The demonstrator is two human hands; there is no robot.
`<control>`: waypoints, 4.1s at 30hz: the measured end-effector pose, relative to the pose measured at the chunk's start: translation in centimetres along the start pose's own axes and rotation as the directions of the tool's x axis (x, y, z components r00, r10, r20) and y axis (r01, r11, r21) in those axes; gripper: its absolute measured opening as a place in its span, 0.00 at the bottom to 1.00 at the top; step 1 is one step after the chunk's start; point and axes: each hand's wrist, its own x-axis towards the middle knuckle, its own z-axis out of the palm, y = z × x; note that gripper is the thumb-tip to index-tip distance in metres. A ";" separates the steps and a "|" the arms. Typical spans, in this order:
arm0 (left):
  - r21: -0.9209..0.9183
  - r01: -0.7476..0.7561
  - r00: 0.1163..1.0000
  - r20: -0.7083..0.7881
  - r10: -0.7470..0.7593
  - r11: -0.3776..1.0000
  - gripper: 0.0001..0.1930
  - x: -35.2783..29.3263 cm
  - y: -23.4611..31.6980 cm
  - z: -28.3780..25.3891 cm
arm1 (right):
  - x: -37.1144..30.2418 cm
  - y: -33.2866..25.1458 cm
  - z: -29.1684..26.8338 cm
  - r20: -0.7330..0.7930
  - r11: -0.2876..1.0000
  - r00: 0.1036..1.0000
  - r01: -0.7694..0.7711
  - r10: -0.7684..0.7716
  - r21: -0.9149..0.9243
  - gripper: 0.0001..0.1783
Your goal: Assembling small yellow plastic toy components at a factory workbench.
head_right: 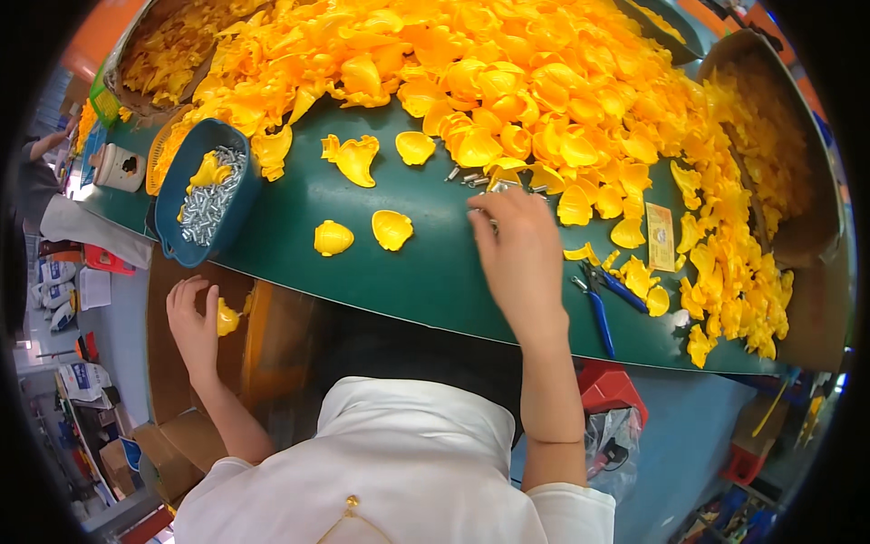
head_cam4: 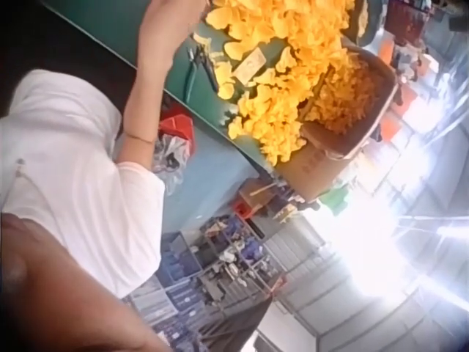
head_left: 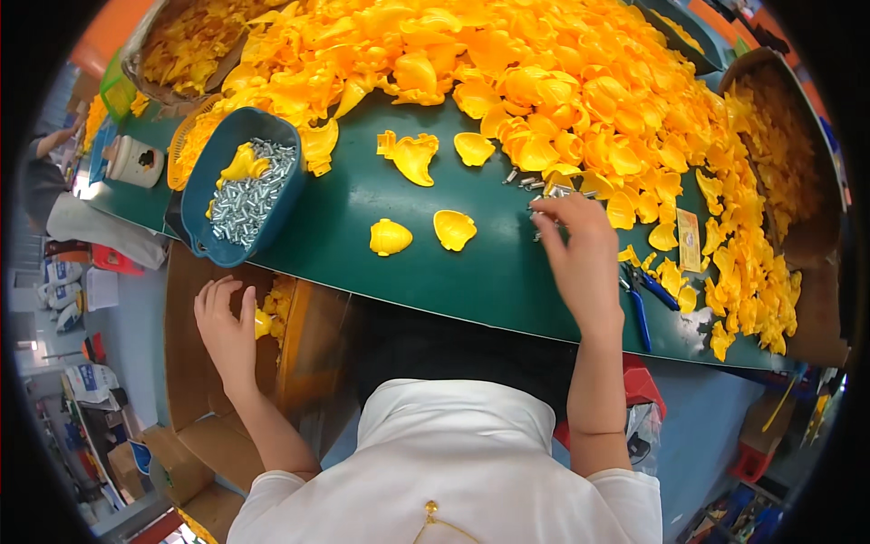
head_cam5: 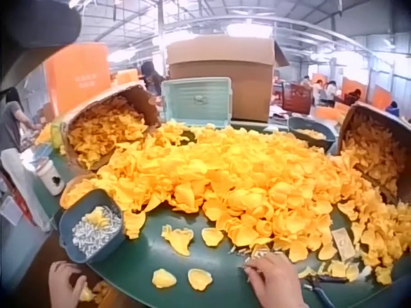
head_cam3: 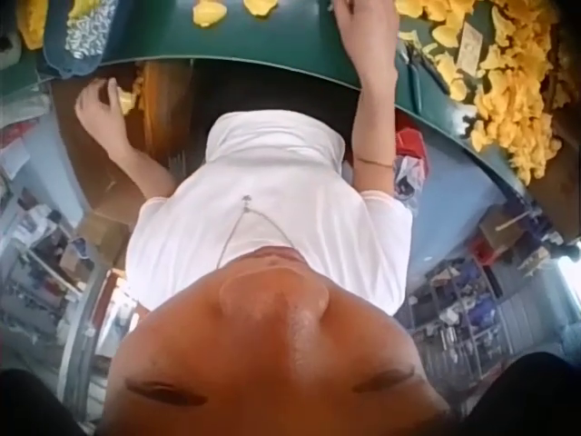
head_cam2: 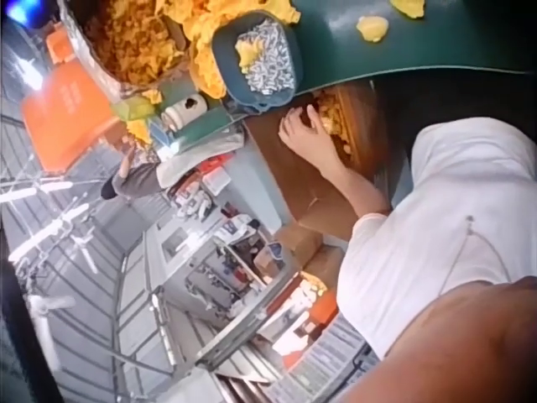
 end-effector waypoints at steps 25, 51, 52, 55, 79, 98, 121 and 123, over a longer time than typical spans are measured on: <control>-0.916 0.237 0.932 0.309 0.190 0.325 0.03 7.6 16.1 4.9 | 0.1 -4.4 0.4 0.089 0.792 0.996 -0.034 -0.025 0.609 0.08; -0.875 0.167 0.927 0.295 0.229 0.454 0.04 5.5 17.2 3.8 | -1.7 -3.4 -0.3 0.189 0.649 0.980 -0.187 0.068 0.737 0.06; -0.877 0.168 0.926 0.297 0.233 0.451 0.04 5.5 17.2 3.8 | -1.7 -3.3 -0.3 0.189 0.651 0.979 -0.190 0.073 0.735 0.06; -0.863 0.134 0.924 0.287 0.254 0.486 0.04 5.4 17.3 3.9 | -1.8 -3.1 0.1 0.235 0.629 0.968 -0.234 0.083 0.741 0.06; -0.853 0.065 0.901 0.274 0.338 0.518 0.04 3.9 17.3 4.9 | -4.5 -1.4 2.2 0.237 0.536 0.936 -0.344 0.261 0.771 0.05; -0.582 0.710 0.703 0.566 0.430 -0.396 0.28 1.1 19.0 6.8 | -4.6 5.2 -3.1 -0.169 0.980 0.984 -0.092 0.062 -0.174 0.06; -0.440 0.784 0.621 0.581 0.526 -0.439 0.29 0.2 21.0 6.7 | -6.6 0.8 -3.6 -0.018 0.539 0.900 -0.244 0.435 0.806 0.05; -0.476 0.770 0.639 0.565 0.522 -0.426 0.29 0.2 21.0 6.6 | -7.0 0.5 -2.5 -0.111 0.690 0.957 -0.111 0.268 0.715 0.08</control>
